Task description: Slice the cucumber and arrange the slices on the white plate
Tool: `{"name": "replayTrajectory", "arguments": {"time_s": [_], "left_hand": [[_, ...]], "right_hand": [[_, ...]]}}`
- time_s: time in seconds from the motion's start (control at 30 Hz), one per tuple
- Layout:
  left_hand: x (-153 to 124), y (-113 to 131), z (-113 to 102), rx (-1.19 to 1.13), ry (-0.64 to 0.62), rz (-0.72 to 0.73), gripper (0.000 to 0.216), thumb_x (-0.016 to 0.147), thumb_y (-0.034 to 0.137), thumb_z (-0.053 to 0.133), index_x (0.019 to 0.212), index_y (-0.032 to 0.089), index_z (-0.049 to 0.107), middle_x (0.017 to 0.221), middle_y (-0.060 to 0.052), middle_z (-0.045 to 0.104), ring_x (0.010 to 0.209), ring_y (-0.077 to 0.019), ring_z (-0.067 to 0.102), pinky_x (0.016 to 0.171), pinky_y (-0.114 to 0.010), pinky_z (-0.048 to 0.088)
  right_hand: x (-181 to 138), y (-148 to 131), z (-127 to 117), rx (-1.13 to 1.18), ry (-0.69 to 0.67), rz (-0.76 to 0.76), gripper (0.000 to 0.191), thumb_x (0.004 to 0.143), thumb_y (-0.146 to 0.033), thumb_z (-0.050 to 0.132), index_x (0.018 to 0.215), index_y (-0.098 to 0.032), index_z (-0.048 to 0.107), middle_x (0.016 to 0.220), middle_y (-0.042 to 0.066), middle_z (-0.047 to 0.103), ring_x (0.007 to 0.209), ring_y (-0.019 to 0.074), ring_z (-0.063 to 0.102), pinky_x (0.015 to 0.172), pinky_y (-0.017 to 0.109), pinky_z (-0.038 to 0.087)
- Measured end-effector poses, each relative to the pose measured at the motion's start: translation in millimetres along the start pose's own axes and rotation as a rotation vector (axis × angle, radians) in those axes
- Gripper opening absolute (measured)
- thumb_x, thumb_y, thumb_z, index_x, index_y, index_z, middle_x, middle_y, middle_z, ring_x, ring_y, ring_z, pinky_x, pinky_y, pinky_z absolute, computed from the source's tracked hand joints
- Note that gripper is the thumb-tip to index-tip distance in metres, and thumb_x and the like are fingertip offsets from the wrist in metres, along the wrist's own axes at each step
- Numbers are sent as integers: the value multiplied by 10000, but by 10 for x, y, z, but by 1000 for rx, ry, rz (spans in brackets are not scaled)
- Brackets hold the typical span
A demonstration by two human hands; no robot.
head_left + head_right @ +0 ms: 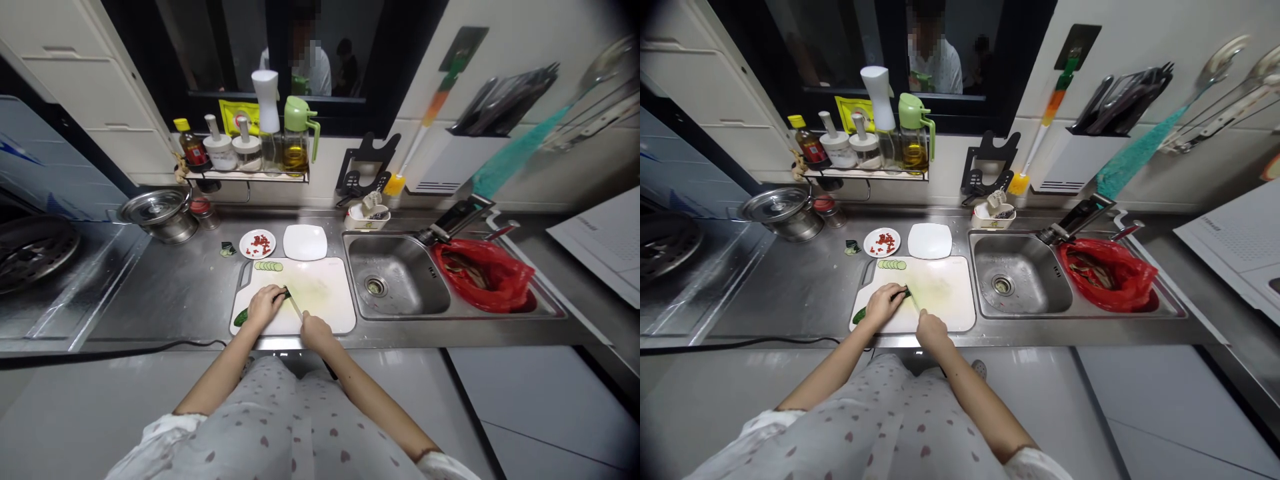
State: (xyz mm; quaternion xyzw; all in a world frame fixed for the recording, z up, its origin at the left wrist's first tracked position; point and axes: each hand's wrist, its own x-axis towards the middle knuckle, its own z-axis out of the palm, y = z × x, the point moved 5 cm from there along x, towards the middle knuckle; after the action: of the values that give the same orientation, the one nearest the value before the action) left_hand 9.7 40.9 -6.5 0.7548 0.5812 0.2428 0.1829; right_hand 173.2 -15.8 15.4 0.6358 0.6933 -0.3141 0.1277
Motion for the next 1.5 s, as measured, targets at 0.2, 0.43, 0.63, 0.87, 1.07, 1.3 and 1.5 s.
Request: {"name": "replayTrajectory", "arguments": {"time_s": [0.2,0.43,0.63,0.87,1.07,1.3,1.5], "left_hand": [[0,2,-7,-16,-3,-6,241,910,303,521,1052,249,709,1047,-42,695,988,-187,627,891,-309,491],[-3,12,-7,-28,-27,-44,255,913,311,513,1070,252,705,1070,-44,692,1016,-191,619,929,-315,481],[0,34,-40,-28,-42,-73,250,912,319,516,1067,253,702,1091,-39,691,1025,-189,621,934,-310,475],[17,64,-80,2,-73,-115,267,898,331,533,1112,256,675,1141,-44,686,1059,-206,615,932,-315,469],[23,100,-121,64,-77,-103,293,912,344,508,1148,253,656,1134,-54,690,1040,-215,623,922,-328,461],[29,18,-132,41,-28,-159,282,904,340,519,1128,257,668,1133,-58,693,1021,-220,635,890,-325,476],[57,16,-158,-164,105,-269,334,914,402,498,1148,225,656,1099,-64,703,913,-189,655,847,-309,498]], "right_hand": [[-71,68,44,0,-21,4,314,885,-141,417,1183,-127,513,1053,191,679,1031,285,650,778,343,466],[-207,115,34,-20,-9,-26,323,870,-101,407,1171,-111,522,1028,182,692,991,284,663,734,320,445],[-305,189,-16,-52,-3,-32,289,881,-111,395,1121,-128,556,1012,163,703,951,262,670,708,299,420],[-403,340,-181,-78,144,13,288,907,-212,411,1128,-188,595,991,119,720,949,242,671,734,294,403],[-399,321,-284,-24,233,7,364,924,-313,429,1249,-214,558,990,92,728,948,232,671,740,286,402],[-368,334,-257,-22,258,20,438,918,-333,462,1339,-220,500,1119,84,702,1025,221,648,811,283,419],[-350,358,-245,-94,261,6,436,920,-335,489,1337,-207,488,1108,97,693,1026,231,640,818,298,431]]}}
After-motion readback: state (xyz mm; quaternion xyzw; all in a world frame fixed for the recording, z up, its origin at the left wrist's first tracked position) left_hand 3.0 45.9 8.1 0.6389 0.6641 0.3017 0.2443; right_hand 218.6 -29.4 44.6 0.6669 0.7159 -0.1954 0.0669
